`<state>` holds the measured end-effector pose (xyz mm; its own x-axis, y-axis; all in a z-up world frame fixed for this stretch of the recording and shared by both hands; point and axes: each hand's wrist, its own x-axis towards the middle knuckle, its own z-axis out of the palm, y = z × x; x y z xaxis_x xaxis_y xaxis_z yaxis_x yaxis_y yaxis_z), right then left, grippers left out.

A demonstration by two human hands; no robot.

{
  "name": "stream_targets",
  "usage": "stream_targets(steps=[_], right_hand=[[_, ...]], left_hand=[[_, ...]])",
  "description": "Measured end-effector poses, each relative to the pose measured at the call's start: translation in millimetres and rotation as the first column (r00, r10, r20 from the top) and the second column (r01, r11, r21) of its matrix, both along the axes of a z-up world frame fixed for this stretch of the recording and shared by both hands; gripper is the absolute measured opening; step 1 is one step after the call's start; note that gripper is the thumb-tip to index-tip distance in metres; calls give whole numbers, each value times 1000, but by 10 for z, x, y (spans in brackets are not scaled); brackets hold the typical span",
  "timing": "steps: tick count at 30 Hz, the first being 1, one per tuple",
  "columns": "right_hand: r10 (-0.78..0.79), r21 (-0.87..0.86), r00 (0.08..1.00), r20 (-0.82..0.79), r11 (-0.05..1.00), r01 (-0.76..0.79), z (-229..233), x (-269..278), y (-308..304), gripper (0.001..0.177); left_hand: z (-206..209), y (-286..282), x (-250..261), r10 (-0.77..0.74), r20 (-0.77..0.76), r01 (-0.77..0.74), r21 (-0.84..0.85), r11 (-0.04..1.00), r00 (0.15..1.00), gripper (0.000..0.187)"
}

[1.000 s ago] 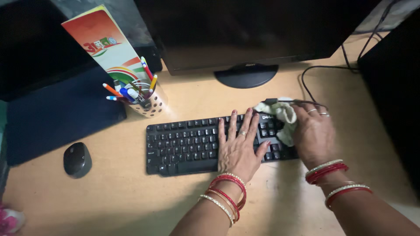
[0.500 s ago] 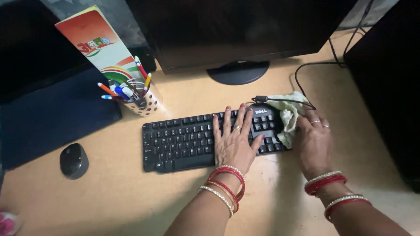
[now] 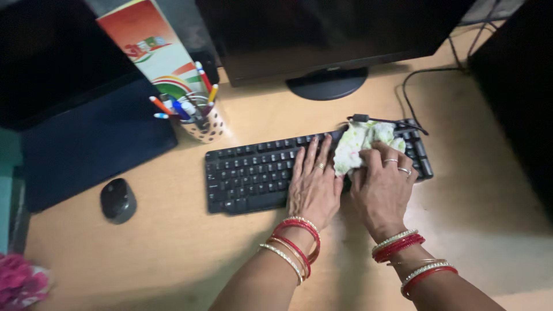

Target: The person wipes a black computer keyboard with a cloth, then moves a pink flower arrangement and a striped cloth to a nearby shelf, and finally adjusts the monitor and its cables.

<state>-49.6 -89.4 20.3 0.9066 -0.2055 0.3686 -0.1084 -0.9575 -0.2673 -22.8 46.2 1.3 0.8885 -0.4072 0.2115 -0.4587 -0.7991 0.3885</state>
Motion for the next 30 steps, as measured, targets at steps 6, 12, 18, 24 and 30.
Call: stream_targets(steps=[6, 12, 18, 24, 30], right_hand=[[20, -31, 1000, -24, 999, -21, 45, 55, 305, 31], [63, -11, 995, -81, 998, -64, 23, 88, 619, 31], [134, 9, 990, -42, 991, -134, -9, 102, 1005, 30], [129, 15, 990, -60, 992, -129, -7, 138, 1227, 28], [177, 9, 984, -25, 984, -177, -13, 169, 1393, 34]], left_hand=[[-46, 308, -91, 24, 66, -15, -139, 990, 998, 43], [-58, 654, -134, 84, 96, -71, -136, 988, 992, 37], [-11, 984, -162, 146, 9, -146, -60, 988, 989, 28], [-65, 1261, -112, 219, 115, -208, -100, 973, 969, 45], [-56, 1423, -90, 293, 68, -285, -99, 953, 954, 58]])
